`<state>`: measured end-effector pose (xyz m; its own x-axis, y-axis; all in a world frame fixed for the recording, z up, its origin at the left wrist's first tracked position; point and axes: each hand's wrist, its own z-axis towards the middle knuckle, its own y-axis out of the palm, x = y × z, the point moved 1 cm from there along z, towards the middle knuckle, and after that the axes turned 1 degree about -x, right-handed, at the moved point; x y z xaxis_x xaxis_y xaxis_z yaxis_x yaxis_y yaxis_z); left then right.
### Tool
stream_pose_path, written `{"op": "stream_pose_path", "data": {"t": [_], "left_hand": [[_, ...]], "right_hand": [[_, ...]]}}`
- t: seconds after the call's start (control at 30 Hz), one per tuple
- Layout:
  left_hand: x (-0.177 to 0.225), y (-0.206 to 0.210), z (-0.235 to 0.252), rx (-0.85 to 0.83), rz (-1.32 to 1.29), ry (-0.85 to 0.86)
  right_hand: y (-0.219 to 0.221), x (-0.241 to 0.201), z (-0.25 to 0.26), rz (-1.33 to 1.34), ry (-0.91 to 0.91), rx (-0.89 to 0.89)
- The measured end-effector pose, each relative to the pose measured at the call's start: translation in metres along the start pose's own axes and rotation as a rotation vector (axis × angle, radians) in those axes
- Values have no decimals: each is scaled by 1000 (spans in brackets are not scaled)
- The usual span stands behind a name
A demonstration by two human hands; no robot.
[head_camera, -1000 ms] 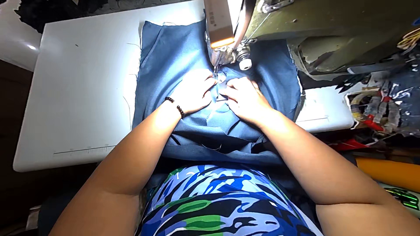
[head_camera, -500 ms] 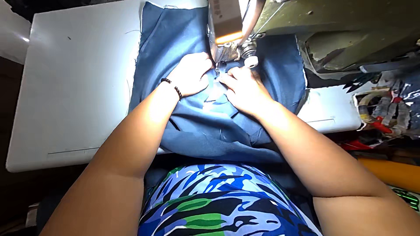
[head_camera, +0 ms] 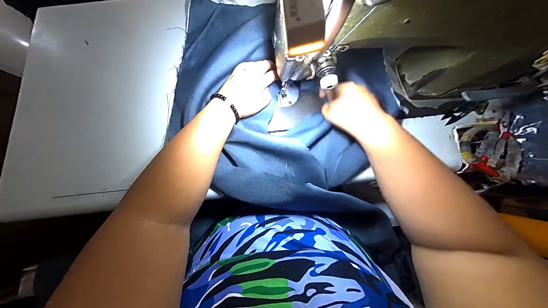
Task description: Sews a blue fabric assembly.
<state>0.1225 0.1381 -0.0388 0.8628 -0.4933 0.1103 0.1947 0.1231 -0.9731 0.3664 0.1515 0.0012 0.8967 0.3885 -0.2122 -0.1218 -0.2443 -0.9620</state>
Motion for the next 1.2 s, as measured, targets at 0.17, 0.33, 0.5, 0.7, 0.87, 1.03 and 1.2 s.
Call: {"op": "stream_pose_path", "data": {"t": [0.17,0.33,0.5,0.7,0.87,1.03,1.2], "left_hand": [[22,-18,-10,-269,51,-311],[35,-23,-44,-384,-53,-480],[36,-10,-55,-257,-16,-469],[47,-10,-55,-253,16,-509],[43,-13,-48,-323,44,-552],[33,9,-49,56,96,-409],[21,27,-52,107,59,-271]], "right_hand": [[-23,24,31,-136,-50,174],[24,-11,-89,52,-145,198],[30,-9,-82,129,-51,-111],[-30,35,10,-15,244,176],[-6,37,-14,96,177,-7],[13,55,-41,239,205,16],[-16,47,11,396,169,-183]]}}
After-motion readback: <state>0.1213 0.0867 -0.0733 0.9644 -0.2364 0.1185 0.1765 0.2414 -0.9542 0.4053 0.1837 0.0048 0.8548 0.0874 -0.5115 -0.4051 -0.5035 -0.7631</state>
